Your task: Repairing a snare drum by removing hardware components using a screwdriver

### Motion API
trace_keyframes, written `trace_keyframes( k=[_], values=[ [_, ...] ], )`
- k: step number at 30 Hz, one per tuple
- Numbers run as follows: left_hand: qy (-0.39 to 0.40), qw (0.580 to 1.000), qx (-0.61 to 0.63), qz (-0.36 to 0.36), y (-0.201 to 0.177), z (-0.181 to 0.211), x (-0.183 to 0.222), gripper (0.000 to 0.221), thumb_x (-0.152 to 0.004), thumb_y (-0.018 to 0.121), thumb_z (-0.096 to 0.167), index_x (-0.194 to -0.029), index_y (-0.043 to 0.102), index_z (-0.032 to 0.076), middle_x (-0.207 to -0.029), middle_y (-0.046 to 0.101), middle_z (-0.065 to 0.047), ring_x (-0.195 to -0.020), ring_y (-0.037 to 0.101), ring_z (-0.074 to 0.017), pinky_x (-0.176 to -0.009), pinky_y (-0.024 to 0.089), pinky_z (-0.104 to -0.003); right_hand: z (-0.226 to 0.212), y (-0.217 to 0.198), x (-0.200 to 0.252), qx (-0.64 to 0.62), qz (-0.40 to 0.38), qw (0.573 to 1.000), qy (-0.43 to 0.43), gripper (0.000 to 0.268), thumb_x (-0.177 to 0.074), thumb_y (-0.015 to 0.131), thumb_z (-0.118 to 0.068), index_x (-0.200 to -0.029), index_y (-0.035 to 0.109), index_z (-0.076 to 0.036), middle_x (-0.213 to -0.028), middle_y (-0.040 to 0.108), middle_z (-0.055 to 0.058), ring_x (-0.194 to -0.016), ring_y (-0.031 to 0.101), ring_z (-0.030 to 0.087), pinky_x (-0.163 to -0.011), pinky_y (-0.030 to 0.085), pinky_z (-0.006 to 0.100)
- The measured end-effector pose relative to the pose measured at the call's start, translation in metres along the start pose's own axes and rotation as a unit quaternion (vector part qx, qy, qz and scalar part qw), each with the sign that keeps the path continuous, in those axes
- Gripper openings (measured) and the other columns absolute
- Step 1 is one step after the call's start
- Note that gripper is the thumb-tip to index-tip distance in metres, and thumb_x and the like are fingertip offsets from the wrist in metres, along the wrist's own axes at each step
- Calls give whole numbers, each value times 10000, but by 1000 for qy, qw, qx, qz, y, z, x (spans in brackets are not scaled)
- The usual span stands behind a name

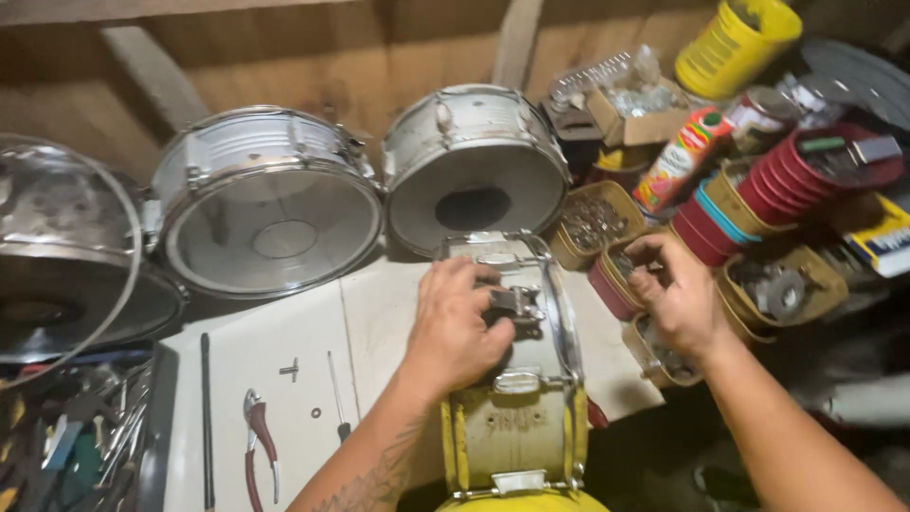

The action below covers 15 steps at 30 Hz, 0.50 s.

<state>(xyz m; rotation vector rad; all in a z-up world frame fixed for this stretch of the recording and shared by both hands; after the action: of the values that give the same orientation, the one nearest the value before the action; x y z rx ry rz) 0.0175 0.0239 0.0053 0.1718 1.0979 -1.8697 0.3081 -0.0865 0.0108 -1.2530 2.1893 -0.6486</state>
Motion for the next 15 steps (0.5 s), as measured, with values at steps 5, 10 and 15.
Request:
trace_keyframes(
  k=[5,10,15],
  values=[
    [75,997,8,28,-2,-3,-4,164,-643,751,197,-805,773,202,-1003,711,-28,-1082,628,-344,-1024,452,-528,161,32,30,20,25,980,197,558,-828,810,-478,-1304,678,-218,-1038,729,175,-910,723,383,-826,553,499],
    [55,998,-5,16,-9,-3,-3,184,-683,745,228,-865,766,230,-1077,708,8,-1183,607,-333,-1069,417,-511,235,88,106,132,-75,942,301,437,-789,835,-456,-990,813,-69,-864,781,230,-854,783,386,-725,609,449],
    [37,999,-7,-8,-11,1,-5,169,-690,734,201,-855,766,217,-1089,715,2,-1207,606,-341,-1080,410,-511,210,123,152,191,-130,941,246,638,-727,816,-588,-1160,719,-128,-1093,730,194,-1094,722,392,-970,582,485]
  ],
)
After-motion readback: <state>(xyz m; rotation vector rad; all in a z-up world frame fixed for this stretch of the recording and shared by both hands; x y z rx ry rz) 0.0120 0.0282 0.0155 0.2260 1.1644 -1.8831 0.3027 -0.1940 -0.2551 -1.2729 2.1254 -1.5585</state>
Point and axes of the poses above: each hand's wrist, its own x-axis away from the middle knuckle, its own y-axis out of the palm, z = x × y, the point moved 3 cm from there along -x, towards the middle knuckle
